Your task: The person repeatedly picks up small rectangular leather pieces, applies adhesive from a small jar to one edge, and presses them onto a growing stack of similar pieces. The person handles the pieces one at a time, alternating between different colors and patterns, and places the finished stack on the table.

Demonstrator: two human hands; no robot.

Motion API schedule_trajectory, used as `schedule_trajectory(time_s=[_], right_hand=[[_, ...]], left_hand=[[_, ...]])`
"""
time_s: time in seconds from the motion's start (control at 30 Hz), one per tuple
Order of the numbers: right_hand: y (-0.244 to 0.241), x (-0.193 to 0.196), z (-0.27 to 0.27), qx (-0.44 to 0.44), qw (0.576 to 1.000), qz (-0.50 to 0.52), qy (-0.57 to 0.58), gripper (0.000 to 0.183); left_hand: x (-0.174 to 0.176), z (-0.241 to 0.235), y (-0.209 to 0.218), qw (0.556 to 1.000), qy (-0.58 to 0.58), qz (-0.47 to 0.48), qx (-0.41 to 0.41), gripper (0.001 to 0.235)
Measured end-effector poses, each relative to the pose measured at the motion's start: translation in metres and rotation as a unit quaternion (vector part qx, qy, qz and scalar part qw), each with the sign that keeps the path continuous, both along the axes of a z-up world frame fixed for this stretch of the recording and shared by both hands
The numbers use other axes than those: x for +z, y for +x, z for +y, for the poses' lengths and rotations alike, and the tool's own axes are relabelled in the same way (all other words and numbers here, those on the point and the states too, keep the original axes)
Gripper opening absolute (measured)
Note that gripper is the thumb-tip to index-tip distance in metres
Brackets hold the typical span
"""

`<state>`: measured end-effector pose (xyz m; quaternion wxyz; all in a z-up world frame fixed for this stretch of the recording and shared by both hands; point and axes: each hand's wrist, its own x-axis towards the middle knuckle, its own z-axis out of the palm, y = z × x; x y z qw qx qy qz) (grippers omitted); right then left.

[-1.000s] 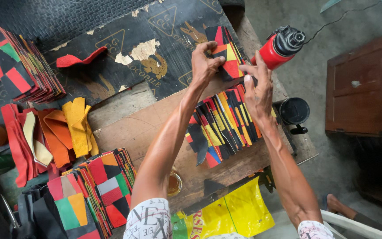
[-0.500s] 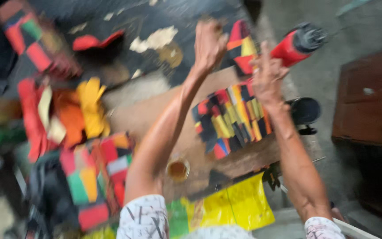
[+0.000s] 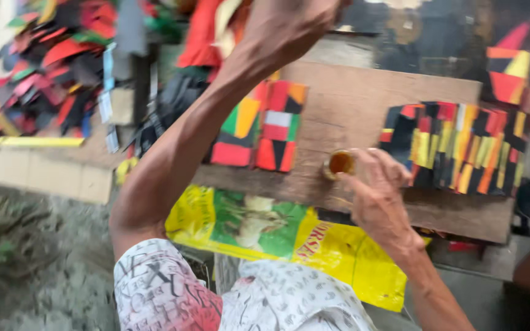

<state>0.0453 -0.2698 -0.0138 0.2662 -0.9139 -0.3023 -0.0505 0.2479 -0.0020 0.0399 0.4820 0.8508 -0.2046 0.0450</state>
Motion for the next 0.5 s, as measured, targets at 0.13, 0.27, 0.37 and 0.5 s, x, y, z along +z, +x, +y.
schedule_trajectory(time_s=[0.13, 0.27, 0.37, 0.5], right_hand=[[-0.005, 0.0, 0.004, -0.007, 0.999, -0.013, -0.038, 0.035], [0.0, -0.009, 0.005, -0.013, 0.999, -0.011, -0.033, 0.03], [0.001, -0.011, 0.004, -0.011, 0.998, -0.009, -0.062, 0.03], [0.003, -0.008, 0.007, -0.011, 0.998, -0.002, -0.06, 0.032]], left_hand=[[0.04, 0.064, -0.087, 0.996, -0.02, -0.037, 0.075, 0.014], [0.027, 0.128, -0.155, 0.978, 0.083, -0.088, 0.171, 0.018], [-0.011, 0.145, -0.184, 0.939, 0.211, -0.06, 0.264, 0.017], [-0.055, 0.136, -0.227, 0.877, 0.328, 0.034, 0.349, 0.024]])
